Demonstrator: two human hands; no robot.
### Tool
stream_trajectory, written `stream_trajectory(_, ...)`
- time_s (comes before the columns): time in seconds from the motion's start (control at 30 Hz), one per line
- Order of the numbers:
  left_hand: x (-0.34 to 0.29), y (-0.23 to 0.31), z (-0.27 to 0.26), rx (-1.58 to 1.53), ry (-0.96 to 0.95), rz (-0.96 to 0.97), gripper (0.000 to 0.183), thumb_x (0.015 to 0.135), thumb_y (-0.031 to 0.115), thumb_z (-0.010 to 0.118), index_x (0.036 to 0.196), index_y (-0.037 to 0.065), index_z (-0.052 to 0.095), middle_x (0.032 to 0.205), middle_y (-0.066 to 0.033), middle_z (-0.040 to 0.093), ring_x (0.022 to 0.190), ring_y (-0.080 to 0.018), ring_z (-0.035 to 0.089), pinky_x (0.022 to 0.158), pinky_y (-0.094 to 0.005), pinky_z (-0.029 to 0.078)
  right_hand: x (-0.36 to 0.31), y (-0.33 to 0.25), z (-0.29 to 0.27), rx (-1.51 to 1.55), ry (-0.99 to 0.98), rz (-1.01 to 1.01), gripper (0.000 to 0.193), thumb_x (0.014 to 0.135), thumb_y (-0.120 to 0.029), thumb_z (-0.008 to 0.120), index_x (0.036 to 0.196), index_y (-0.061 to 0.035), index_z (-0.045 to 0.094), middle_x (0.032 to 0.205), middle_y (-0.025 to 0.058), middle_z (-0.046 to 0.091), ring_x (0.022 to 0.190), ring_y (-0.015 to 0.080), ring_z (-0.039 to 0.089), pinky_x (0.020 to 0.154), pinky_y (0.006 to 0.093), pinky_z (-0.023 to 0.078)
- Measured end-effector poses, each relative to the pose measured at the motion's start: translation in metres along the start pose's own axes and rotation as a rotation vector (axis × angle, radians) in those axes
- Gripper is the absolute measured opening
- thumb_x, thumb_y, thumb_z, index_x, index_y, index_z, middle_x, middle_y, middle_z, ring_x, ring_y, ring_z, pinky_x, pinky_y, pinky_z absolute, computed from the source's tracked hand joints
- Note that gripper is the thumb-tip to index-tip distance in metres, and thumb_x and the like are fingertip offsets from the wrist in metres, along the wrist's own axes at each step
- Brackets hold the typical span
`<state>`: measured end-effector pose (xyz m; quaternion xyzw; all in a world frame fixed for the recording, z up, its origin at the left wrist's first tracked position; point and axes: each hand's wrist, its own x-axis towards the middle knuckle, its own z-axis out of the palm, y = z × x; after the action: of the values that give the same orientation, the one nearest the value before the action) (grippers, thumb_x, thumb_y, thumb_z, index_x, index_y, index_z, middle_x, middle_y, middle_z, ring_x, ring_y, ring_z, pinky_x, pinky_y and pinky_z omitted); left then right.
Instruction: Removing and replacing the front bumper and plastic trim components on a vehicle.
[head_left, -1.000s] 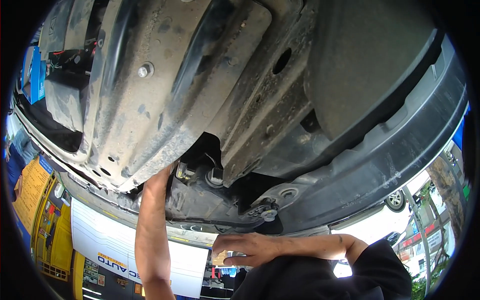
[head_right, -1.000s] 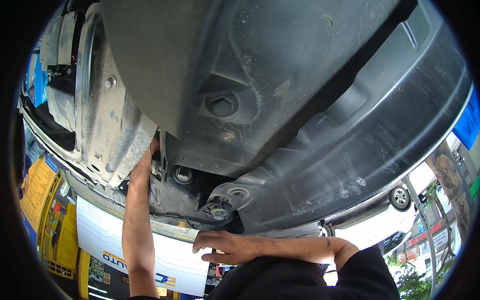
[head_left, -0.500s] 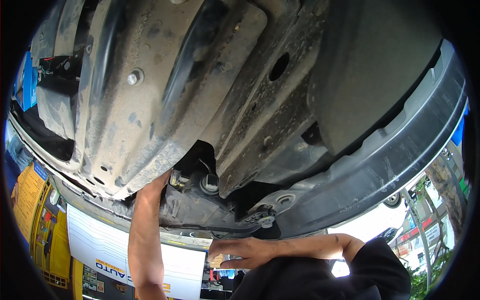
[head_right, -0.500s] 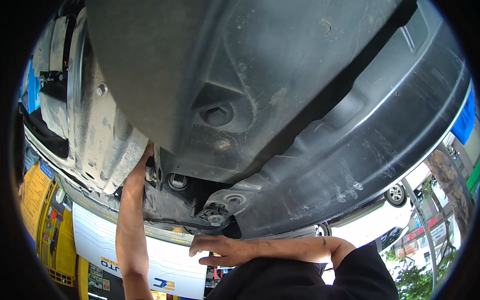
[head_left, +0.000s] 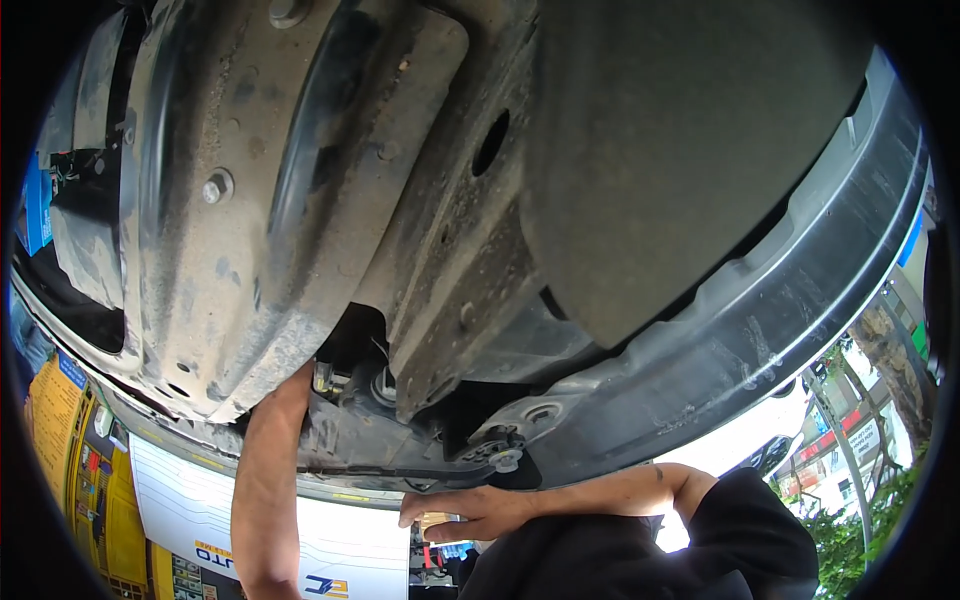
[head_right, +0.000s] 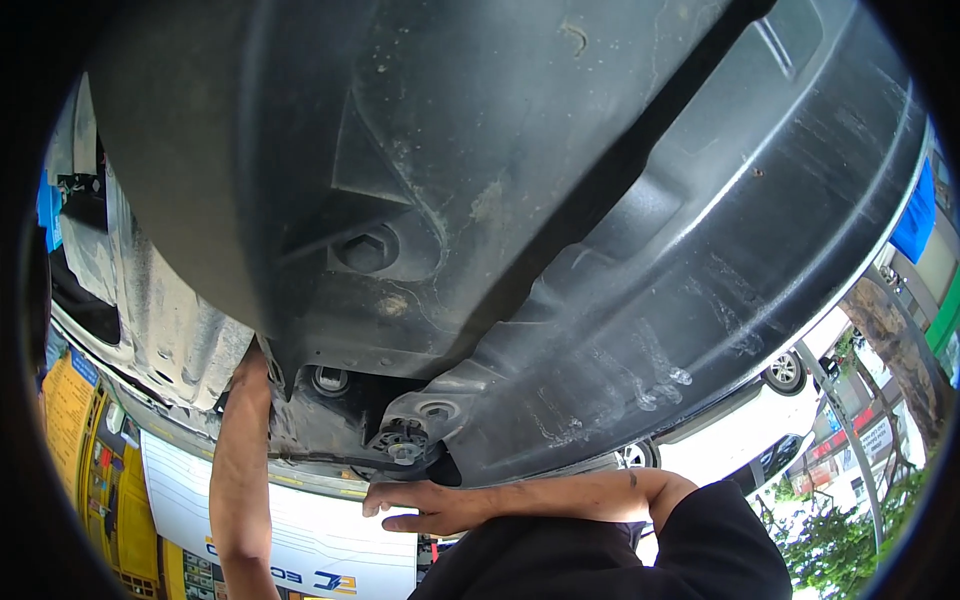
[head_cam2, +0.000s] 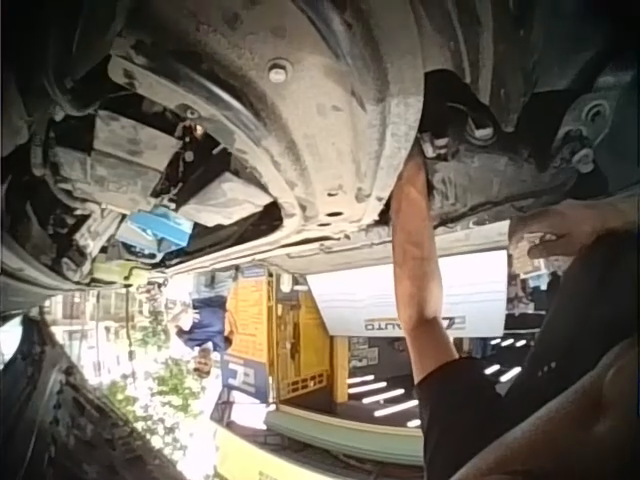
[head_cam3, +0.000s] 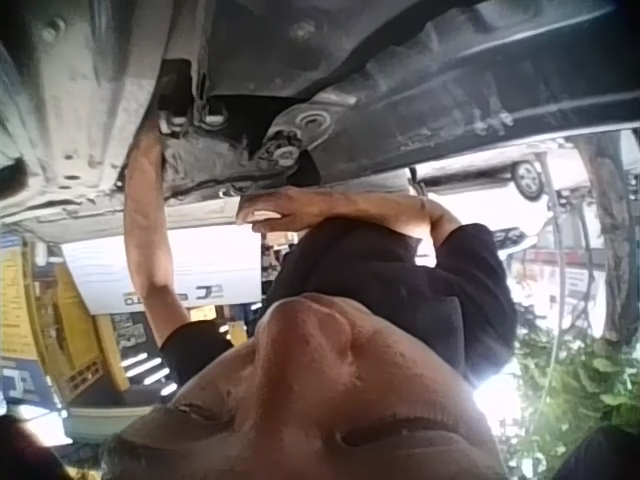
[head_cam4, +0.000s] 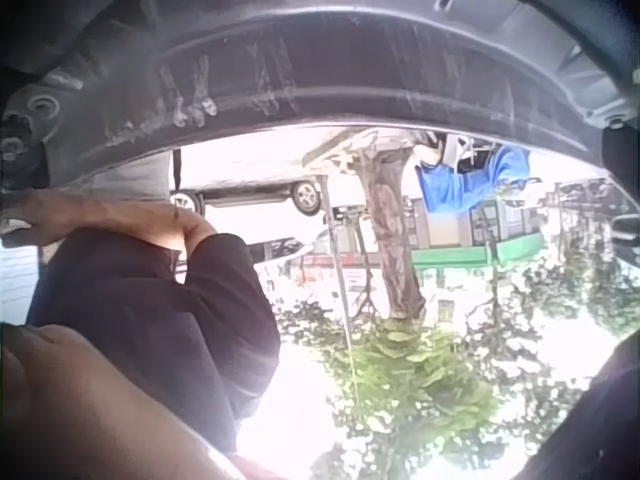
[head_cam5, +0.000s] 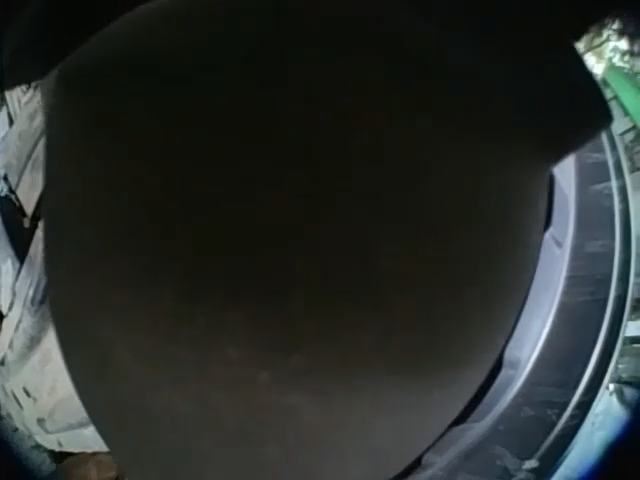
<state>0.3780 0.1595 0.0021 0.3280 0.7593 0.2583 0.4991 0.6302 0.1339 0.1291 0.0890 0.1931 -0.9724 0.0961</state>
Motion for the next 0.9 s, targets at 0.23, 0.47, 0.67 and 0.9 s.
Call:
stream_trajectory(0.23,0.012,0.002,0.004,-0.155,-0.073,-0.059,0.037,0.089,0.004,0.069,0.125,-0.001,0.061,0.119,-0.0121,0.066,0.113,-0.0245,0.059,0.103,-0.0371,0.043,0.003,0.007,0.000,0.074,-0.016,0.120,0.040,0.107,-0.024,0.045,0.142,-0.0046,0.040,0.140,0.0109,0.045,0.132,0.0203,0.041,0.109,0.0310,0.031)
stream_trajectory(0.47,0.017,0.006,0.000,-0.296,-0.139,-0.148,0.036,0.089,0.004,0.068,0.124,-0.001,0.061,0.117,-0.0120,0.067,0.112,-0.0246,0.059,0.103,-0.0369,0.043,0.003,0.018,0.005,0.096,0.073,0.048,0.038,0.107,-0.025,0.046,0.134,0.0004,0.044,0.129,0.0125,0.051,0.126,0.0199,0.047,0.108,0.0343,0.036)
stream_trajectory(0.67,0.015,0.013,-0.012,-0.415,-0.178,-0.232,0.034,0.090,0.003,0.067,0.124,-0.001,0.062,0.116,-0.0118,0.067,0.111,-0.0247,0.060,0.102,-0.0367,0.044,0.008,0.029,0.005,-0.012,0.023,0.028,0.038,0.107,-0.029,0.045,0.133,-0.0021,0.045,0.127,0.0116,0.053,0.123,0.0221,0.051,0.105,0.0360,0.040)
stream_trajectory(0.9,0.007,0.021,-0.037,-0.595,-0.203,-0.307,0.033,0.090,0.003,0.067,0.123,-0.001,0.062,0.114,-0.0116,0.068,0.110,-0.0247,0.060,0.102,-0.0364,0.044,0.014,0.000,0.008,-0.276,0.000,0.072,0.032,0.104,-0.023,0.051,0.130,-0.0037,0.048,0.127,0.0125,0.051,0.119,0.0276,0.053,0.099,0.0389,0.043)
